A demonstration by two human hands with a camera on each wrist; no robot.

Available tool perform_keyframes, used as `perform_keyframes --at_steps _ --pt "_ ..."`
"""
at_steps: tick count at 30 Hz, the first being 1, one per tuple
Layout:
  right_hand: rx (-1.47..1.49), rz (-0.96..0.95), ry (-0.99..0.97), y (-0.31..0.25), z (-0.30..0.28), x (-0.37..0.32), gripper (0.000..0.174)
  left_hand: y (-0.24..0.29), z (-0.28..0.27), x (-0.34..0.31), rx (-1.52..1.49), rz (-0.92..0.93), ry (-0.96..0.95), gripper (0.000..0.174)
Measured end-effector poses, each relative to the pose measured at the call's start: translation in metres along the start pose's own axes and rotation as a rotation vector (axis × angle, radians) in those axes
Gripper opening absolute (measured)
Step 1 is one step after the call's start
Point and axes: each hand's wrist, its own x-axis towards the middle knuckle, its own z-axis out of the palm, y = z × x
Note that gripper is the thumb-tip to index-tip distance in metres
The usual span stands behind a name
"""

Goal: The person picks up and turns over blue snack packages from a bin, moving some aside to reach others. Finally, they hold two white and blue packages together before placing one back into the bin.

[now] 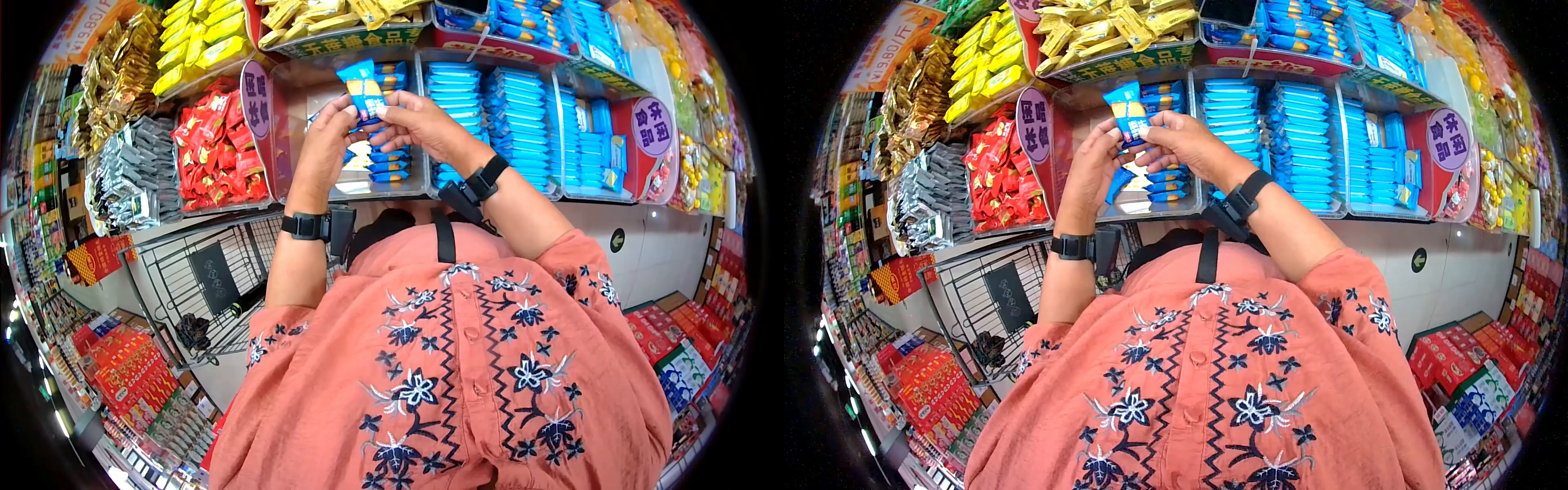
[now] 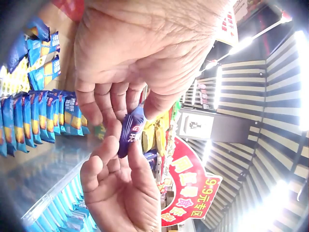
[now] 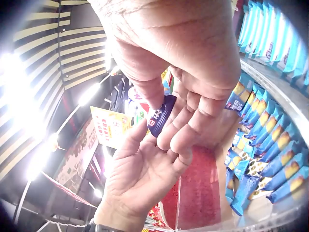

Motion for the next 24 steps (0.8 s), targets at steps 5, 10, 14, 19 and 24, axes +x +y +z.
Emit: perform_keyframes --at_steps 5,10,14,19,24 --pt "-0.041 0.032 0.019 0.004 0.001 0.002 0.038 -0.005 -0.003 0.007 0.172 -0.017 0.048 0.036" --pt "-0.515 0.006 0.096 0.029 -0.001 0.011 0.035 0.000 -0.029 0.032 0.468 0.054 0.082 0.038" --pt "-1.204 -0.384 0.113 0.048 -0.007 0.008 0.020 0.013 -0.055 0.060 0.794 0.147 0.091 0.033" --pt "-1.493 -0.466 0.043 0.062 -0.017 0.011 0.012 0.008 -0.055 0.082 1.322 0.320 0.029 0.035" --pt "-1.636 -0.541 0.016 0.072 -0.020 0.011 0.011 -0.017 -0.039 0.097 1.550 0.350 -0.022 0.034"
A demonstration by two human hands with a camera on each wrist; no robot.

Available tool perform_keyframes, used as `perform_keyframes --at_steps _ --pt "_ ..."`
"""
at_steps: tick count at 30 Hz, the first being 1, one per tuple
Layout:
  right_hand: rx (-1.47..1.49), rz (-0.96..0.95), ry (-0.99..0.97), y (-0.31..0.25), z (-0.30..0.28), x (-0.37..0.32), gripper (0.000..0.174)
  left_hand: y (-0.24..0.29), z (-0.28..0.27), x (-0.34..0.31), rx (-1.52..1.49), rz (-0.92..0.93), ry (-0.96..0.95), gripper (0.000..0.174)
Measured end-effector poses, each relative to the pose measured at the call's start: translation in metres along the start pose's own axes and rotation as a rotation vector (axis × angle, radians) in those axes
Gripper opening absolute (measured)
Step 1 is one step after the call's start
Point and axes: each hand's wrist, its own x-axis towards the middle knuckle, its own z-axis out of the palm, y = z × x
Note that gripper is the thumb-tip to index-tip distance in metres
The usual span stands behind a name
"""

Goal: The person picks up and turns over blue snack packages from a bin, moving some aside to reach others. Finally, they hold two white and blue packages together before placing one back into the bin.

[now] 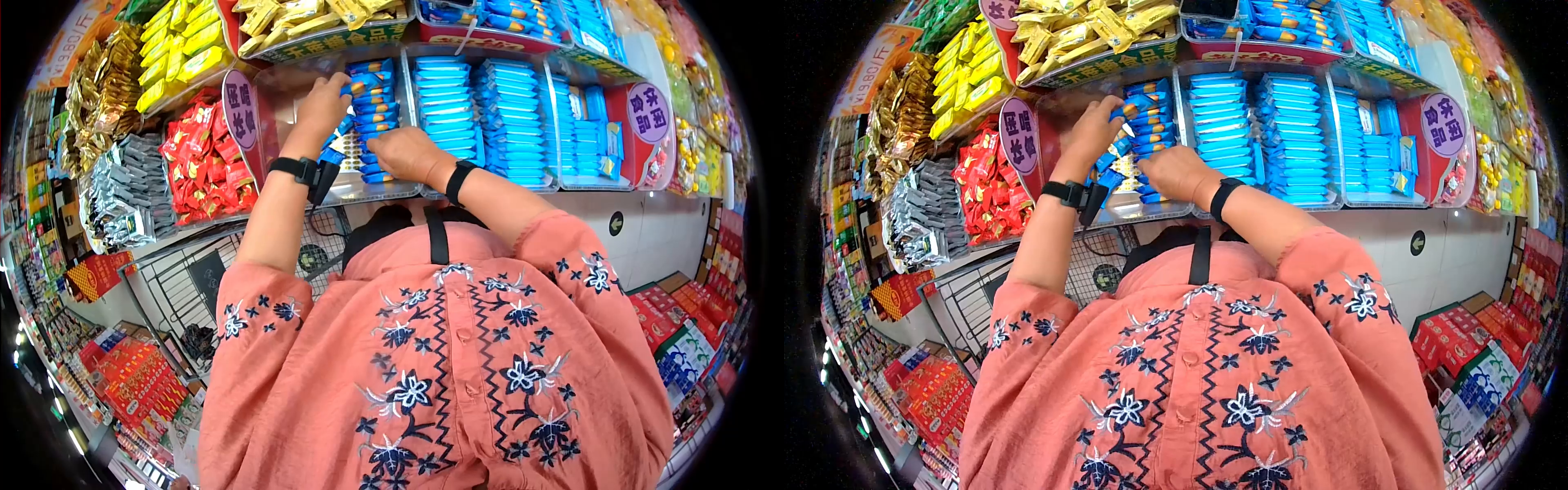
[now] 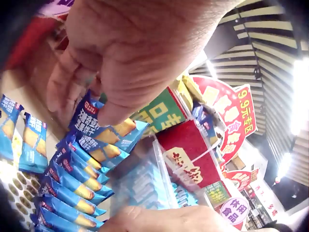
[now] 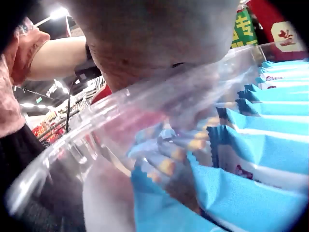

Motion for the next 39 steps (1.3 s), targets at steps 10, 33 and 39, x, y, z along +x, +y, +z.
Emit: perform_keyframes --at_steps 10,33,39 --pt "-0.031 -0.042 0.120 0.005 0.012 -0.001 0.014 0.005 0.025 0.018 0.141 0.095 -0.075 0.030" --pt "-0.053 -0.011 0.055 0.003 0.009 0.000 0.012 -0.069 0.032 0.018 0.317 -0.172 -0.317 0.060" --pt "-0.050 -0.002 0.059 0.003 0.009 0.000 0.013 -0.066 0.056 0.014 0.470 -0.167 -0.395 0.070"
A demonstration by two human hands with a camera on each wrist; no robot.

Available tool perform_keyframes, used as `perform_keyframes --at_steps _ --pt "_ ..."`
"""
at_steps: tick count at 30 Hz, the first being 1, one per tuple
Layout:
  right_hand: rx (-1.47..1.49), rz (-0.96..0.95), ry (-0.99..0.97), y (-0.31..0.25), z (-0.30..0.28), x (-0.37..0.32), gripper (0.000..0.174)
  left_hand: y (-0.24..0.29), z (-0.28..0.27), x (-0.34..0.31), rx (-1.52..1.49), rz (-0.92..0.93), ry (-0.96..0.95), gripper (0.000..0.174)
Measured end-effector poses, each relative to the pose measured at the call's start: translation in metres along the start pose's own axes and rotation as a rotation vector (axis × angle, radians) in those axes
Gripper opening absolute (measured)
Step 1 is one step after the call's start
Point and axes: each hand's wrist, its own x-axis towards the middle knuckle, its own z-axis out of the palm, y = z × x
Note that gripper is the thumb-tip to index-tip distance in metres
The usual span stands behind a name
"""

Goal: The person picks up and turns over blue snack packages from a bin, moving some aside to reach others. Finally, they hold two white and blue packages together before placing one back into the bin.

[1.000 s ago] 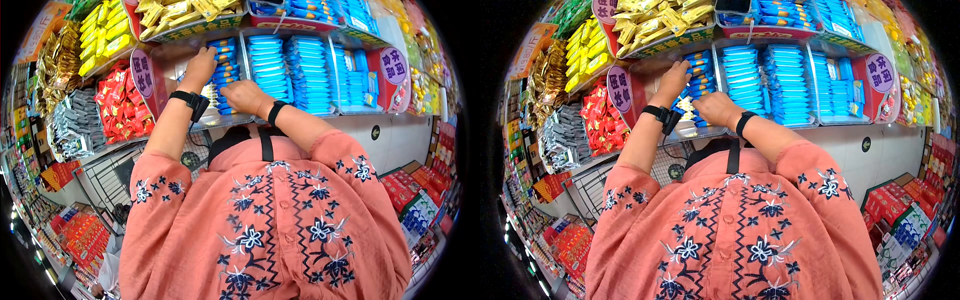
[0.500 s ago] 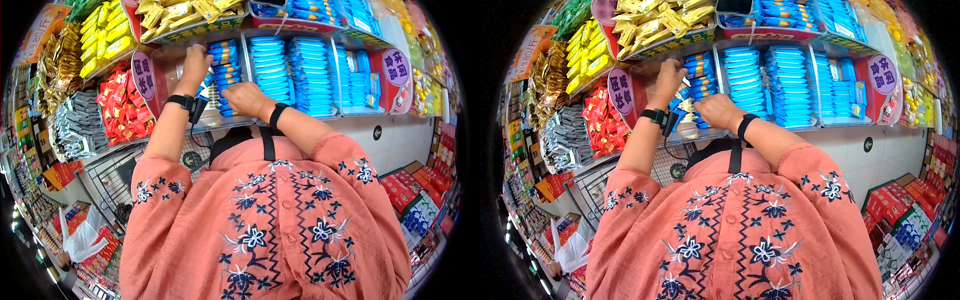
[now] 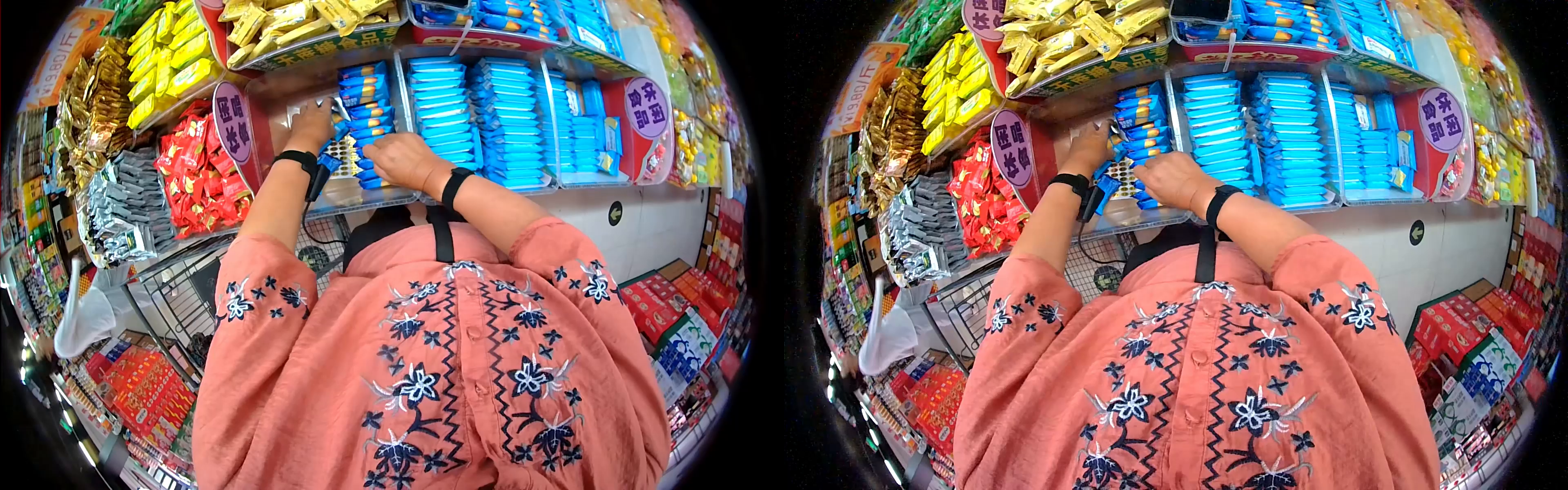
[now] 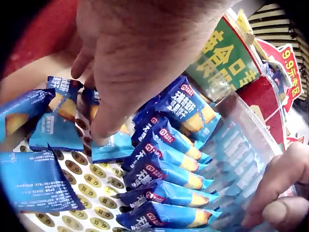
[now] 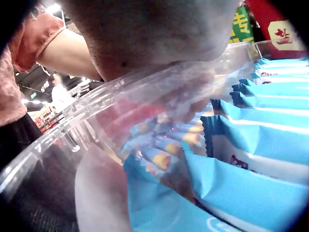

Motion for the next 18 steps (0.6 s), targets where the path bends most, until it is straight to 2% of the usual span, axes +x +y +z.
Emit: perform_keyframes --at_steps 9,15,16,18 --pt "0.008 0.012 0.011 -0.001 0.000 -0.001 0.013 -0.005 -0.015 -0.014 -0.035 0.005 0.104 0.068" --pt "-0.009 -0.003 0.035 0.000 0.004 -0.001 0.012 -0.013 -0.009 -0.012 -0.150 0.014 -0.004 0.057" --pt "-0.012 -0.001 0.032 0.000 0.003 0.000 0.012 -0.006 -0.024 -0.024 -0.131 0.007 -0.013 0.051" --pt "-0.015 0.004 0.021 -0.001 0.002 -0.001 0.012 -0.002 -0.051 -0.044 -0.160 0.002 0.031 0.051"
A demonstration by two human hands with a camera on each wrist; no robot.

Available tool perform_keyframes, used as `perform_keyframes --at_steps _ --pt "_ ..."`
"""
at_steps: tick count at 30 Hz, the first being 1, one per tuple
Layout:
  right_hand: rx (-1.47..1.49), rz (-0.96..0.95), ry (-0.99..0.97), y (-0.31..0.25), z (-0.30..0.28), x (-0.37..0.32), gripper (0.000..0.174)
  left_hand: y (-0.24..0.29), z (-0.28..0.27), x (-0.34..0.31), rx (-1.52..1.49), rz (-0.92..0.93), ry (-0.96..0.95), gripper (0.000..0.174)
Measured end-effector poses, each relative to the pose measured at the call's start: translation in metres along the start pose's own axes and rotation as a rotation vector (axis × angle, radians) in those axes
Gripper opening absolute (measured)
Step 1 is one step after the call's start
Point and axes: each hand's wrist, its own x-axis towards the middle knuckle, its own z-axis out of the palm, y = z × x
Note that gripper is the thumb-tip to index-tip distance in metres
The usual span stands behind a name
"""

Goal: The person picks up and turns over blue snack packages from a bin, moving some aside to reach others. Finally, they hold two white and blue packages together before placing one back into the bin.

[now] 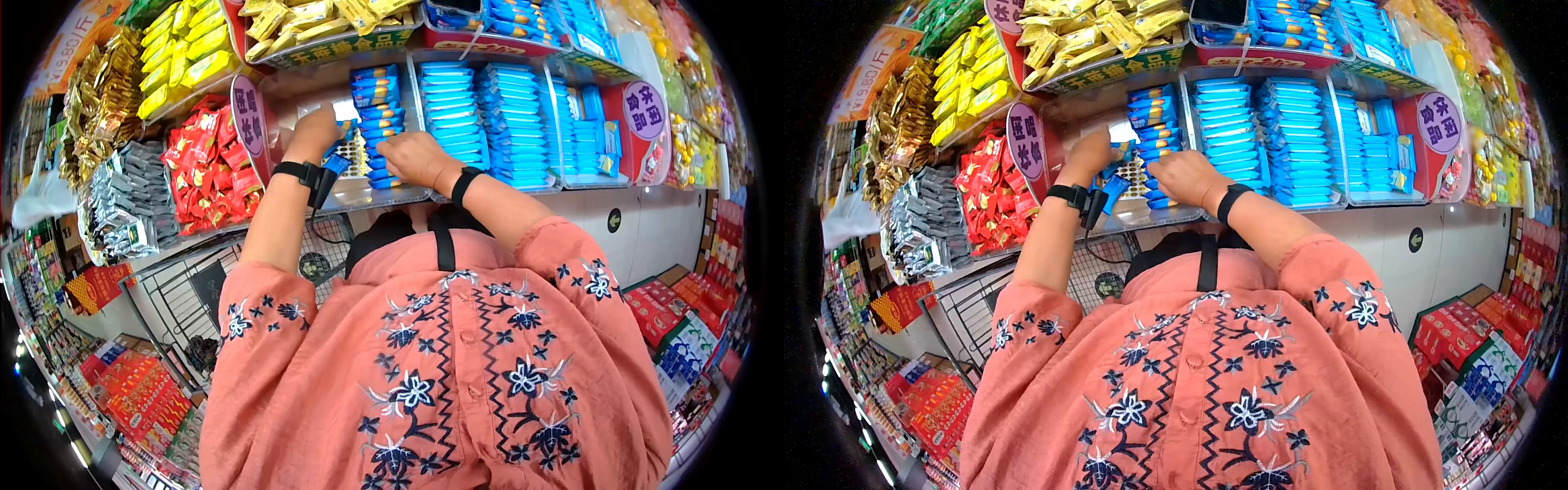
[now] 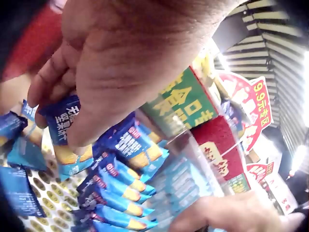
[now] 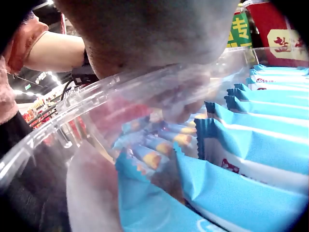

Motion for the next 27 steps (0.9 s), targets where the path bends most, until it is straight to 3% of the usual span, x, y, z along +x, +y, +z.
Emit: perform_keyframes --at_steps 2,6,9,10,11,13,14,16,20,27 --pt "0.000 -0.013 0.003 -0.001 0.000 -0.001 0.012 -0.005 -0.002 -0.011 -0.074 0.001 0.100 0.047" --pt "0.043 -0.007 -0.002 0.000 -0.004 0.003 0.015 0.001 -0.035 -0.062 -0.566 -0.085 0.247 0.042" --pt "0.447 0.240 0.063 -0.007 -0.019 0.018 0.022 0.017 -0.059 -0.104 -1.122 -0.084 0.211 0.039" --pt "0.659 0.365 0.023 -0.008 -0.035 0.029 0.030 0.029 -0.069 -0.120 -1.190 -0.082 0.227 0.036" --pt "1.093 0.542 -0.032 -0.007 -0.052 0.032 0.037 0.035 -0.071 -0.130 -1.257 -0.066 0.256 0.035" --pt "1.510 0.602 0.007 -0.009 -0.085 0.042 0.041 0.047 -0.072 -0.145 -1.396 -0.026 0.312 0.032" --pt "1.575 0.561 -0.016 -0.011 -0.100 0.043 0.040 0.055 -0.074 -0.151 -1.453 -0.022 0.320 0.029" --pt "1.700 0.466 -0.054 -0.016 -0.123 0.047 0.039 0.069 -0.076 -0.157 -1.464 0.005 0.370 0.031" --pt "1.511 0.287 -0.044 -0.014 -0.137 0.043 0.035 0.094 -0.081 -0.160 -1.459 0.037 0.419 0.033" --pt "1.712 0.411 0.080 0.001 -0.154 0.026 0.038 0.120 -0.092 -0.157 -1.493 0.104 0.497 0.055"
